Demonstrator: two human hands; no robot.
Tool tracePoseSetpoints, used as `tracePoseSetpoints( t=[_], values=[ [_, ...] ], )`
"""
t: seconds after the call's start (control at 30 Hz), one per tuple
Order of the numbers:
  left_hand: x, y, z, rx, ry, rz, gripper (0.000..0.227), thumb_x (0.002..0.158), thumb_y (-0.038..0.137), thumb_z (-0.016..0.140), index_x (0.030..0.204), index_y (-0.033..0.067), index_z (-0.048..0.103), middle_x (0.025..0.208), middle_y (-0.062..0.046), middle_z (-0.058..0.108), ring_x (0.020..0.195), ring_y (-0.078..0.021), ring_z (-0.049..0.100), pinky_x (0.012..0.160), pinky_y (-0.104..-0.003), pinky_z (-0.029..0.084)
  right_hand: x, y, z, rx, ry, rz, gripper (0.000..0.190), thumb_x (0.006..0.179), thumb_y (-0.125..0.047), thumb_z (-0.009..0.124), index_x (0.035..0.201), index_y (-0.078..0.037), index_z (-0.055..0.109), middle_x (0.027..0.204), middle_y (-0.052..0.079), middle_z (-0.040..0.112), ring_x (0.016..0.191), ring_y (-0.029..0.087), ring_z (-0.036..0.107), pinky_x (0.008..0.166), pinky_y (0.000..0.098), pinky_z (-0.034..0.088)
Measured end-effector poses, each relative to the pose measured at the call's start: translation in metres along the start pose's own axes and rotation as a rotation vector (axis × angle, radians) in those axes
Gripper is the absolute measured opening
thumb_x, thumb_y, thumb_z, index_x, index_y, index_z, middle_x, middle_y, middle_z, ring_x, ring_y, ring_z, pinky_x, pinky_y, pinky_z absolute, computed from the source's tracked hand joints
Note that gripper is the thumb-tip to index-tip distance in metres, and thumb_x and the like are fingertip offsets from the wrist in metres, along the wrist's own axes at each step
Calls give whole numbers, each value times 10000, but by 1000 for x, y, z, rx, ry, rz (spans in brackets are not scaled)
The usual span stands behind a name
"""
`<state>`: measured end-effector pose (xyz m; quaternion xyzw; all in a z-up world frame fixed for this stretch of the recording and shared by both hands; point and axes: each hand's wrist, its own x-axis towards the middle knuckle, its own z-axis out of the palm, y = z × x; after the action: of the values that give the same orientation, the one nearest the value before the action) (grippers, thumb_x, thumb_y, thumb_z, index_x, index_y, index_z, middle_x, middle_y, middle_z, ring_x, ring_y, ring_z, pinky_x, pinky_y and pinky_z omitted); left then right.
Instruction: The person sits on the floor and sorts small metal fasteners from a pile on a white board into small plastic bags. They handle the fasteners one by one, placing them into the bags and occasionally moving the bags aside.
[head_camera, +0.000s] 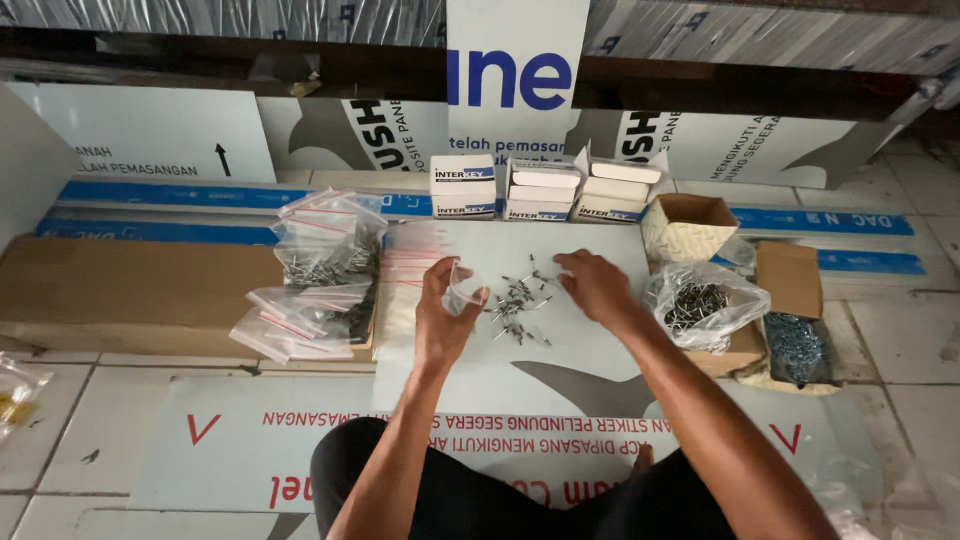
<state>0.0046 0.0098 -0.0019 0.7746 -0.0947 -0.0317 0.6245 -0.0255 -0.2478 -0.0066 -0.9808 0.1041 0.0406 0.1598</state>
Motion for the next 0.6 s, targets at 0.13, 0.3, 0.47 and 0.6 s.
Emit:
tracePoseSetpoints(
  t=[0.13,0.3,0.47,0.6],
  values=[
    [0,-1,-2,25,-8,31,664,820,289,816,1403,204,510,1205,-29,736,1271,-259,625,1118,-514,406,-7,-15,5,-72,-33,-87,336,1007,-217,536,1309,-131,653,1310,94,616,1206,335,579,947,576,541],
    [-3,7,-1,44,-37,-28,672,810,320,821,1408,192,544,1214,-26,737,1308,-255,599,1148,-525,378,-4,-13,12,-434,-76,-217,221,946,-38,573,1164,-58,601,1088,93,599,1069,278,627,781,466,596],
    [-1,1,6,61,-35,-24,666,815,330,815,1416,237,544,1213,5,735,1300,-223,600,1143,-492,389,23,7,34,-401,-87,-231,246,912,-56,602,1148,7,620,1033,155,623,999,330,666,756,504,593],
    [-2,-1,5,76,-18,3,648,824,306,804,1412,231,542,1220,-15,733,1278,-240,615,1094,-480,435,44,21,42,-163,-131,-94,302,904,-218,602,1085,15,665,933,182,681,883,409,718,754,587,568]
  ],
)
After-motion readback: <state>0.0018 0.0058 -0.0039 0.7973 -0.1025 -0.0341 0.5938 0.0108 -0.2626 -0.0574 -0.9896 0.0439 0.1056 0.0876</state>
